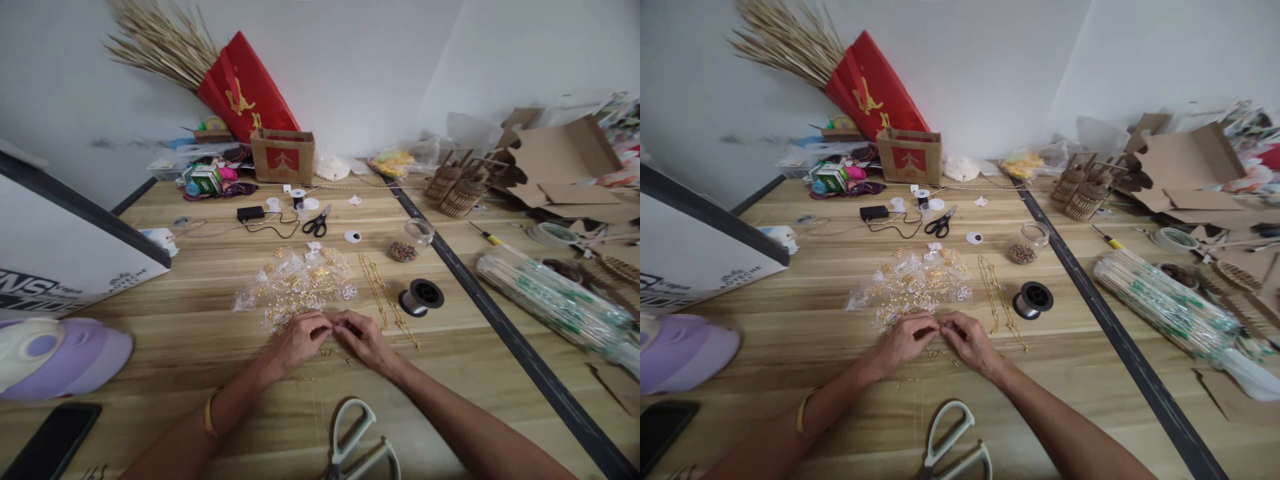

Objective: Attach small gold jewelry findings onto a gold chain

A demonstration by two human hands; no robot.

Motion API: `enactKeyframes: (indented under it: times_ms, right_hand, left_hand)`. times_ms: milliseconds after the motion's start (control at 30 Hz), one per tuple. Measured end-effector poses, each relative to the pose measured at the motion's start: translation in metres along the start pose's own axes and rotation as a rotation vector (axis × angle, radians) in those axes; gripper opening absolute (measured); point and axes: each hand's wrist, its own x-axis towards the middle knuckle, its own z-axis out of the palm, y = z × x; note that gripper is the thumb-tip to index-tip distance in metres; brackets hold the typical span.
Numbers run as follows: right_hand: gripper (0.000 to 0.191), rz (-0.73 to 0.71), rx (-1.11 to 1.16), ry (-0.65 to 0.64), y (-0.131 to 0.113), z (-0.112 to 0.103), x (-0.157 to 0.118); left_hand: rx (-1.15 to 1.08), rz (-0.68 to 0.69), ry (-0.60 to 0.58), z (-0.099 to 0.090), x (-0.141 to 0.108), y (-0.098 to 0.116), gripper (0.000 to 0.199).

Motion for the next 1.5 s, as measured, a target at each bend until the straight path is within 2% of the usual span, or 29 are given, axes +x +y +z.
enactKeyframes:
  times_ms: [367,600,867,1167,1333,1500]
  right_hand:
    - [0.015,0.025,-0.02,0.002,0.0,-0.001,0.0]
    - [0.019,0.022,-0.019,0.155,0.001,-0.001,0.0]
    - [0.023,0.098,0.234,0.17,-0.003,0.0,-0.001]
    - [0.027,0.118,0.438,0.252,-0.013,-0.002,0.004]
    - [0.026,0.107,0.412,0.258,-0.011,-0.002,0.002]
    - [0.023,0.029,0.207,0.223,-0.005,-0.002,-0.002]
  left_hand:
    - [0.017,0.005,-0.019,-0.001,0.0,0.002,0.012]
    - [0.066,0.043,-0.164,-0.005,-0.001,0.004,0.014]
    - [0.214,0.207,-0.275,-0.008,-0.003,0.009,0.015]
    - [0.218,0.234,-0.325,-0.006,-0.002,0.009,0.017]
    - [0.089,0.119,-0.25,-0.005,-0.002,0.009,0.02]
    - [-0.131,-0.091,-0.147,-0.005,0.002,0.009,0.015]
